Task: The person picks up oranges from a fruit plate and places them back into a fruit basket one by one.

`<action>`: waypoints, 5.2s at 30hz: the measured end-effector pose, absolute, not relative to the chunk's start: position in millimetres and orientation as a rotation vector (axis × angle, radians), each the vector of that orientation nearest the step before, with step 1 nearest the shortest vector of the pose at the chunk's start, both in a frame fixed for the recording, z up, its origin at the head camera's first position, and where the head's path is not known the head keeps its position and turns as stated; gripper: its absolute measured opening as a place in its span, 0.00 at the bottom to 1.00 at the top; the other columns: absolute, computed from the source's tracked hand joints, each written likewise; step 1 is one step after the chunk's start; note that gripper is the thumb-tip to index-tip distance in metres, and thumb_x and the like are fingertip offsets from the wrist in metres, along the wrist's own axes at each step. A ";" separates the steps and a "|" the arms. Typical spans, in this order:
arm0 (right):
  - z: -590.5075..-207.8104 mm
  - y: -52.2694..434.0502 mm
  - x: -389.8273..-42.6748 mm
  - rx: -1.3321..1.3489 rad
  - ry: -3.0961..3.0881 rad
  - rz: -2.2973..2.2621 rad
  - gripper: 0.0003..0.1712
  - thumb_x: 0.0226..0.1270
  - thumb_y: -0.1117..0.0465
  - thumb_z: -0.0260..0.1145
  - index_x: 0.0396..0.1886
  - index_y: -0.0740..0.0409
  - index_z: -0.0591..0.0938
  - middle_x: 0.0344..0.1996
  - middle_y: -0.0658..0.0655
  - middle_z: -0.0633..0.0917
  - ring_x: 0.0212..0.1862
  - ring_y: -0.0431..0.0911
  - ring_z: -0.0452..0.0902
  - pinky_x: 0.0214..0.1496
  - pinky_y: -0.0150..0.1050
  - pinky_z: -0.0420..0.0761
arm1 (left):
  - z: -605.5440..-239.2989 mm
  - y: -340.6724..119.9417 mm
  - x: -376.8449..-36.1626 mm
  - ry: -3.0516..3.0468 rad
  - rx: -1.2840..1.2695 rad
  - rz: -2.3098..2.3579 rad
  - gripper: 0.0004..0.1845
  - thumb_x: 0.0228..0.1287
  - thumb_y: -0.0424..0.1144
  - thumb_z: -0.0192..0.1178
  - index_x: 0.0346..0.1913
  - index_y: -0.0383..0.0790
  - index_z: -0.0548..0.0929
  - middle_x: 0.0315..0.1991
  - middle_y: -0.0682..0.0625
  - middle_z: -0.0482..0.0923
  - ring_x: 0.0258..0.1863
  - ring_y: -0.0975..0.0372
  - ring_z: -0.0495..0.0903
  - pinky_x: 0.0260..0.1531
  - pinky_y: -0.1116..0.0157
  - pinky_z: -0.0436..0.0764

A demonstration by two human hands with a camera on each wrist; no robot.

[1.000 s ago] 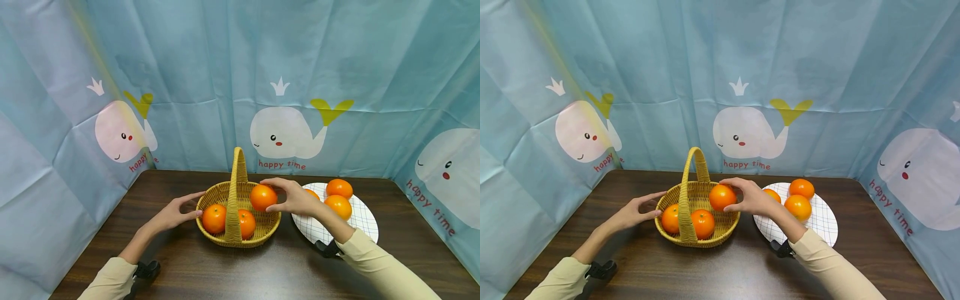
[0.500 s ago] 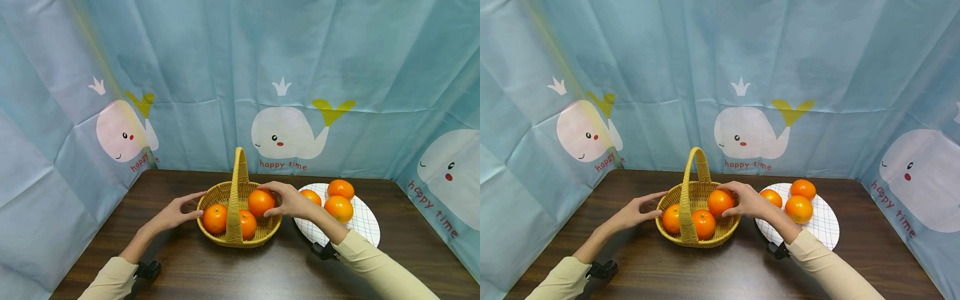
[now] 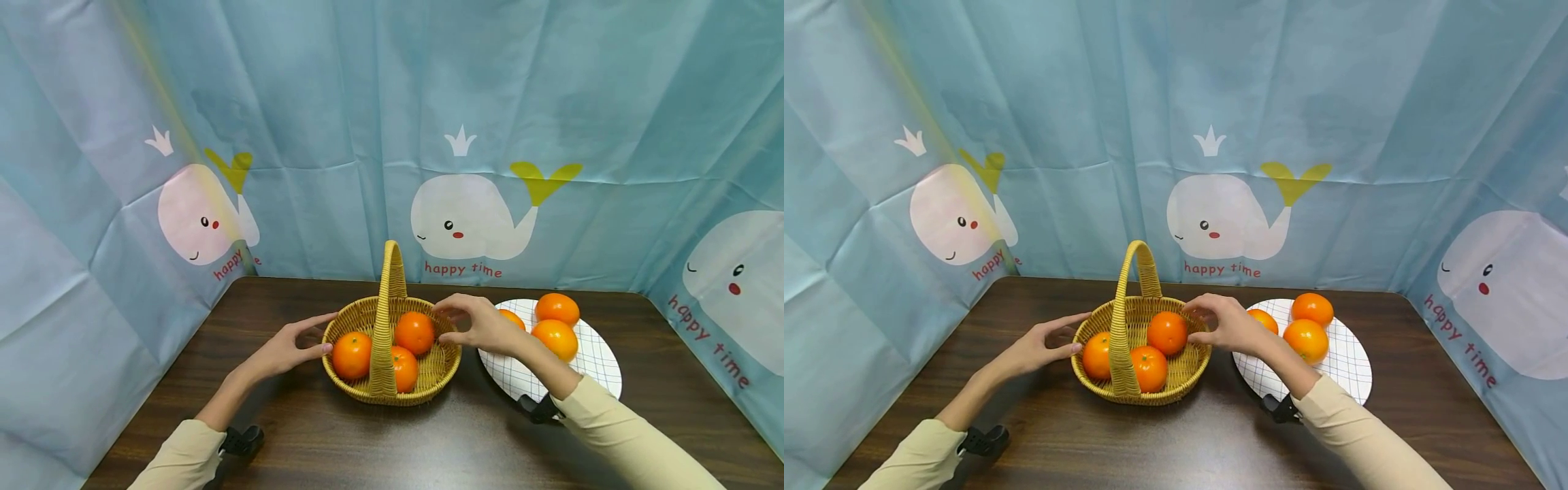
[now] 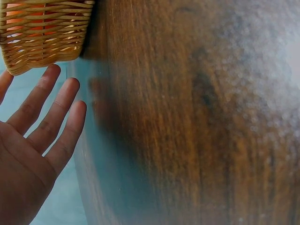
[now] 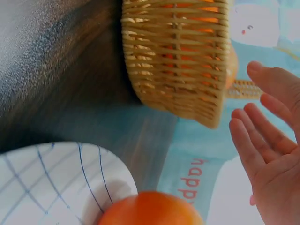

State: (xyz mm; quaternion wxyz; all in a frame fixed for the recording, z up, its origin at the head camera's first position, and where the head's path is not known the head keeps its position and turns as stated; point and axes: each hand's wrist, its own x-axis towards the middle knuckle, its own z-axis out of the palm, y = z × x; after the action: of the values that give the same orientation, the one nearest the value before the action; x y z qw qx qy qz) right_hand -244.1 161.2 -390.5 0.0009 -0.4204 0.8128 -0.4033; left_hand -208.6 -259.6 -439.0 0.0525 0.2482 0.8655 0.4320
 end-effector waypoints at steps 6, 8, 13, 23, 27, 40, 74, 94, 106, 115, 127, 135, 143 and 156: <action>-382.3 181.8 -241.0 -1.257 2.527 -1.358 0.21 0.60 0.69 0.77 0.53 0.63 0.83 0.47 0.61 0.86 0.47 0.56 0.85 0.49 0.50 0.83 | -437.9 -259.9 -207.4 2.632 0.753 1.314 0.32 0.71 0.44 0.65 0.76 0.47 0.70 0.68 0.45 0.73 0.58 0.48 0.76 0.53 0.41 0.77; -379.9 190.9 -238.9 -1.225 2.547 -1.376 0.20 0.60 0.69 0.77 0.52 0.62 0.84 0.46 0.58 0.86 0.46 0.54 0.85 0.49 0.49 0.83 | -437.8 -260.0 -207.3 2.631 0.748 1.317 0.32 0.71 0.44 0.65 0.76 0.47 0.70 0.68 0.45 0.73 0.58 0.48 0.76 0.54 0.41 0.77; -377.5 213.8 -233.4 -1.143 2.586 -1.377 0.18 0.62 0.68 0.76 0.51 0.56 0.85 0.45 0.50 0.86 0.46 0.53 0.85 0.50 0.46 0.83 | -438.6 -260.2 -207.8 2.638 0.738 1.305 0.32 0.71 0.45 0.65 0.76 0.47 0.70 0.68 0.44 0.72 0.58 0.47 0.76 0.54 0.41 0.77; -378.7 251.7 -224.1 -1.128 2.642 -1.361 0.17 0.63 0.70 0.74 0.51 0.67 0.83 0.45 0.62 0.85 0.44 0.52 0.86 0.47 0.40 0.84 | -439.2 -260.9 -207.7 2.644 0.736 1.297 0.33 0.71 0.46 0.65 0.76 0.47 0.70 0.69 0.44 0.72 0.59 0.47 0.77 0.55 0.40 0.76; -379.5 266.9 -220.8 -1.103 2.671 -1.355 0.16 0.63 0.70 0.74 0.50 0.67 0.84 0.44 0.61 0.86 0.44 0.51 0.86 0.47 0.40 0.84 | -439.3 -261.0 -207.5 2.644 0.739 1.298 0.33 0.71 0.45 0.65 0.76 0.47 0.70 0.69 0.44 0.72 0.59 0.47 0.76 0.54 0.40 0.76; -380.7 303.8 -212.9 -1.006 2.774 -1.322 0.16 0.64 0.67 0.75 0.50 0.59 0.84 0.45 0.57 0.85 0.44 0.47 0.85 0.47 0.33 0.82 | -439.3 -259.0 -208.7 2.634 0.743 1.309 0.33 0.72 0.45 0.65 0.76 0.48 0.69 0.67 0.42 0.74 0.58 0.47 0.78 0.53 0.43 0.78; -401.3 366.4 -191.4 -0.601 2.938 -1.184 0.39 0.63 0.59 0.77 0.70 0.65 0.70 0.60 0.71 0.77 0.54 0.58 0.80 0.49 0.35 0.82 | -438.0 -258.8 -206.8 2.643 0.736 1.300 0.33 0.71 0.45 0.65 0.76 0.47 0.70 0.68 0.43 0.73 0.57 0.46 0.77 0.53 0.40 0.77; -422.4 342.3 -192.5 -0.542 2.953 -1.133 0.42 0.57 0.52 0.81 0.67 0.61 0.73 0.51 0.68 0.81 0.46 0.61 0.83 0.43 0.48 0.85 | -439.4 -258.9 -207.8 2.638 0.742 1.306 0.32 0.72 0.45 0.64 0.76 0.47 0.69 0.68 0.43 0.72 0.57 0.46 0.77 0.54 0.40 0.76; -421.3 335.0 -193.0 -0.596 2.936 -1.170 0.40 0.55 0.57 0.83 0.63 0.64 0.74 0.54 0.69 0.80 0.47 0.61 0.83 0.44 0.50 0.85 | -439.8 -259.4 -208.3 2.639 0.724 1.301 0.32 0.72 0.46 0.64 0.76 0.49 0.69 0.69 0.44 0.72 0.58 0.46 0.76 0.54 0.39 0.75; -411.5 343.9 -192.3 -0.671 2.971 -1.147 0.38 0.54 0.57 0.83 0.61 0.64 0.75 0.53 0.67 0.80 0.45 0.59 0.84 0.41 0.46 0.86 | -439.3 -259.0 -208.2 2.635 0.715 1.303 0.33 0.72 0.46 0.64 0.76 0.49 0.69 0.69 0.44 0.72 0.59 0.46 0.76 0.53 0.40 0.77; -386.4 354.8 -195.7 -0.710 3.016 -1.210 0.39 0.56 0.62 0.82 0.67 0.59 0.74 0.54 0.64 0.80 0.48 0.32 0.80 0.45 0.27 0.80 | -439.7 -258.5 -209.0 2.631 0.719 1.307 0.33 0.71 0.46 0.65 0.76 0.49 0.69 0.69 0.44 0.72 0.58 0.46 0.76 0.53 0.41 0.77; -385.5 351.8 -197.3 -0.779 2.952 -1.318 0.40 0.55 0.66 0.81 0.67 0.59 0.74 0.56 0.62 0.79 0.48 0.38 0.81 0.48 0.25 0.78 | -439.2 -259.2 -207.7 2.642 0.720 1.298 0.33 0.72 0.46 0.64 0.76 0.48 0.69 0.68 0.43 0.72 0.58 0.45 0.76 0.53 0.41 0.77; -381.6 345.3 -200.9 -0.848 2.877 -1.386 0.41 0.55 0.69 0.80 0.69 0.59 0.73 0.57 0.62 0.78 0.53 0.38 0.80 0.52 0.25 0.76 | -440.2 -258.4 -206.6 2.642 0.712 1.300 0.32 0.72 0.46 0.64 0.76 0.48 0.69 0.68 0.44 0.72 0.57 0.48 0.77 0.53 0.44 0.78; -376.3 327.1 -214.0 -0.908 2.817 -1.431 0.40 0.53 0.70 0.81 0.67 0.57 0.76 0.58 0.57 0.79 0.53 0.40 0.80 0.52 0.27 0.78 | -437.5 -257.1 -205.4 2.651 0.723 1.280 0.33 0.73 0.47 0.62 0.77 0.49 0.68 0.68 0.45 0.73 0.58 0.48 0.76 0.55 0.41 0.76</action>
State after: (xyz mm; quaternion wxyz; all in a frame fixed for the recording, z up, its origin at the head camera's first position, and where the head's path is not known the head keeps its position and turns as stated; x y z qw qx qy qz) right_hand -214.0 327.1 -376.3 -0.0731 -0.2754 0.8546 -0.4341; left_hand -205.4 -257.1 -437.5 0.0549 0.2380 0.8732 0.4217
